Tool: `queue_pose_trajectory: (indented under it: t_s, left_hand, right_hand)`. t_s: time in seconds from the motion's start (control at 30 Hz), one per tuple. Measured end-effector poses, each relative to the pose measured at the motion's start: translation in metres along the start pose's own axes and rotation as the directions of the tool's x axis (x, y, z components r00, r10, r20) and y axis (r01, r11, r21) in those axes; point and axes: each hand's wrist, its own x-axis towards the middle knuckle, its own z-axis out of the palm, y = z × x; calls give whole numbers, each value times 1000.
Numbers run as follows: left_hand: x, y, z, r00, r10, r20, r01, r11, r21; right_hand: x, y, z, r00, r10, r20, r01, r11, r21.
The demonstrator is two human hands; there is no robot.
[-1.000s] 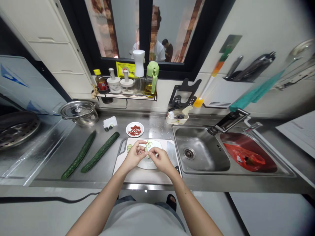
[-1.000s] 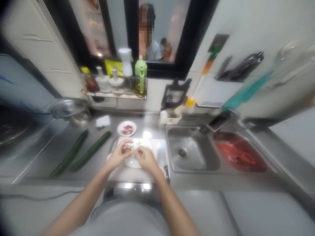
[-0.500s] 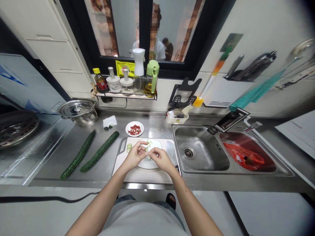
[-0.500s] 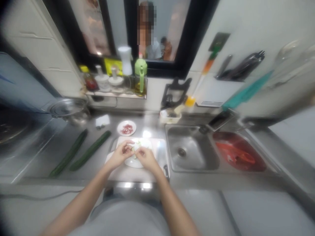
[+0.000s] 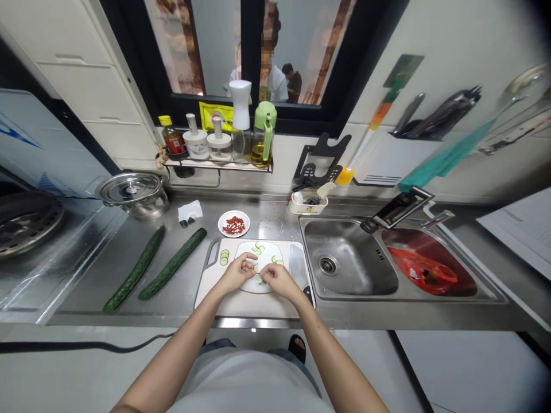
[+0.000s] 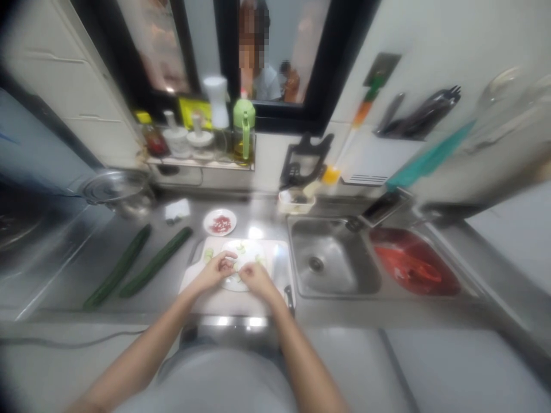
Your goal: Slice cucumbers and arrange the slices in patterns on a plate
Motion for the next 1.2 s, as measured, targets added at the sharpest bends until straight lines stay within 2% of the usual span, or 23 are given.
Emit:
queue_pose_trajectory:
  t_s: [0.2, 0.37, 0.5, 0.8, 1.2]
  left_hand:
    - [1, -21, 4, 1000, -15, -7, 16, 967, 255]
    - [4, -33, 6, 1000, -30, -2, 27, 883, 468]
    - [3, -34, 7, 999, -35, -14, 37, 809, 586]
    - [1, -30, 12, 997, -78, -10, 60, 665, 744]
    - [0, -33, 13, 999, -52, -15, 44, 634, 772]
  right_hand:
    - [-1, 12, 8, 995, 89, 52, -79, 983, -166]
    - [-6, 6, 12, 989, 139, 55, -112, 932, -345]
    - [-10, 0, 15, 981, 192, 42, -148, 864, -482]
    - [-12, 3, 26, 993, 121, 6, -86, 736, -671]
    - [-19, 11, 37, 999, 18, -33, -36, 730, -683]
